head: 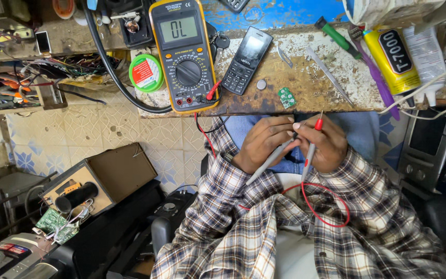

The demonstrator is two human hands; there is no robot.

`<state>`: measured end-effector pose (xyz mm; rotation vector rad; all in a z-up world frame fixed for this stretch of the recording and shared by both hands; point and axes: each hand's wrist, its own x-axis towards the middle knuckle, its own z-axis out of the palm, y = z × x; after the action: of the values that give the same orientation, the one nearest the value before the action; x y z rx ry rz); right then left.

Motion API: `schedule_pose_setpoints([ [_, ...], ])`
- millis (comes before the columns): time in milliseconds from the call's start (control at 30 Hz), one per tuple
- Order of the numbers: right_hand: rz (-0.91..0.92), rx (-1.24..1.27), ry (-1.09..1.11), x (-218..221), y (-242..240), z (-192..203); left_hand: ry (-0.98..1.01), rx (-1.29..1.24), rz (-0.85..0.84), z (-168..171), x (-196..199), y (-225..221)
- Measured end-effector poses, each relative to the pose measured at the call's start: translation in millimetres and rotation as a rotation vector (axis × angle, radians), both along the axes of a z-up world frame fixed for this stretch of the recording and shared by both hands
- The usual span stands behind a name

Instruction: The person uses multimeter probes to test contacts on a small green circuit board, switching between the board and a small electronic component.

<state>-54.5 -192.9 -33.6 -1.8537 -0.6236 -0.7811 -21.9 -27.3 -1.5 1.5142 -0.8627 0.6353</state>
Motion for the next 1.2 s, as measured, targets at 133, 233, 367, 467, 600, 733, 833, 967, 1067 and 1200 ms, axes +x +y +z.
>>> schedule_pose_setpoints([
  [133, 0.015, -0.003, -0.001, 3, 4, 6, -0.007, 0.026, 0.003, -2, 3, 2],
  [233, 0.015, -0.003, 0.009, 3, 4, 3, -0.019, 0.067, 0.002, -4, 4, 3],
  [367, 0.008, 0.006, 0.01, 6, 1, 4, -0.005, 0.064, -0.003, -9, 7, 2],
  [467, -0.014, 0.044, 0.016, 8, -2, 5, 0.008, 0.074, -0.013, -7, 12, 4],
  [600, -0.07, 0.099, -0.009, 12, -3, 4, 0.025, 0.093, 0.017, -5, 12, 6],
  [733, -0.068, 0.121, -0.002, 13, -5, 1, 0.042, 0.077, 0.092, -15, 13, 10],
  [833, -0.081, 0.12, 0.002, 13, -8, -8, 0.048, 0.13, 0.292, -18, 15, 11],
  [967, -0.099, 0.171, 0.021, 10, -7, -29, 0.127, 0.323, 0.391, -16, 12, 5],
  [1067, -0.106, 0.176, 0.055, 11, -5, -19, 0.101, 0.39, 0.418, -14, 11, 2],
  [1200, -0.094, 0.15, 0.095, 8, -11, -8, 0.124, 0.475, 0.448, -18, 11, -1],
])
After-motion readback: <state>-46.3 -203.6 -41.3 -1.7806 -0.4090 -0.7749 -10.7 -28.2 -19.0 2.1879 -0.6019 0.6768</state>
